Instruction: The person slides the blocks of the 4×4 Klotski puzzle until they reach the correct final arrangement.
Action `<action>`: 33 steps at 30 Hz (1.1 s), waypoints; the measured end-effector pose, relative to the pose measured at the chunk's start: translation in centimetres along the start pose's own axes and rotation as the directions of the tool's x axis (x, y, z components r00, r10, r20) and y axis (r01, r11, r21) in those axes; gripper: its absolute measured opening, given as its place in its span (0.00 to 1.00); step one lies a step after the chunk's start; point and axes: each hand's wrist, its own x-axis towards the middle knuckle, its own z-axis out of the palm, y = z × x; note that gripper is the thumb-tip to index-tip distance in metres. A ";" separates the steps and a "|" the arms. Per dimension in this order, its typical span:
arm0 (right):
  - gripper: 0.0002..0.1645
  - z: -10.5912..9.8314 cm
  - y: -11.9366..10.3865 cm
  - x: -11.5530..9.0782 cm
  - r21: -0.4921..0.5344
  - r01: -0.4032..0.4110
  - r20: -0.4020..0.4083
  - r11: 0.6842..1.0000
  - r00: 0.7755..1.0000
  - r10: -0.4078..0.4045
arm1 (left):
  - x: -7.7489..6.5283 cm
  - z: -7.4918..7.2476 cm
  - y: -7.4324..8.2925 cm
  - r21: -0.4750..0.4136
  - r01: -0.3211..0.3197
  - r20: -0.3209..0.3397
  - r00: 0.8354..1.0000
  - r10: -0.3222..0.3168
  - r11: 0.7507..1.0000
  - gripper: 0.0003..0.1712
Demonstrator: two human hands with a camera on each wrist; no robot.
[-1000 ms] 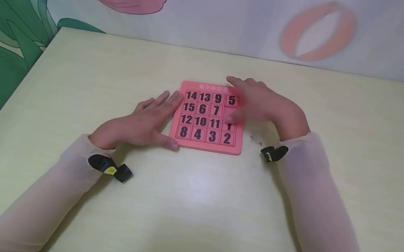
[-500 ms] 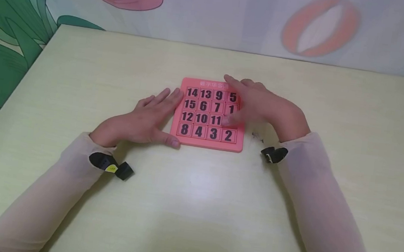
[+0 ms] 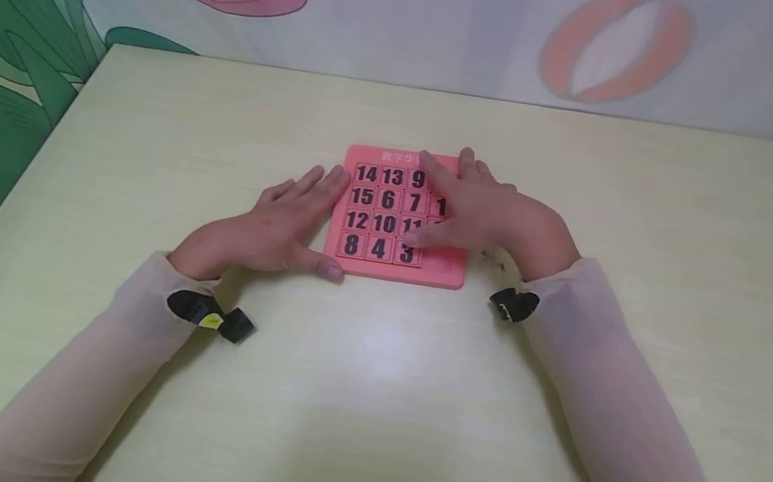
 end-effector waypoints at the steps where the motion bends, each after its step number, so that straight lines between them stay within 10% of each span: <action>1: 0.70 0.2 -0.2 0.1 -0.018 -0.005 0.004 1.000 1.000 0.005 | 0.0 0.0 0.0 0.001 -0.001 0.002 1.000 0.001 1.000 0.73; 22: 0.63 1.4 -4.3 -0.2 -0.069 -0.102 -0.023 0.992 0.995 0.100 | -0.1 -0.3 0.0 0.001 0.008 0.004 1.000 -0.008 1.000 0.73; 33: 0.50 0.3 -3.5 -1.6 -0.106 0.026 0.033 0.994 0.999 -0.023 | 0.1 -0.1 -0.1 -0.013 -0.002 0.004 1.000 0.002 1.000 0.73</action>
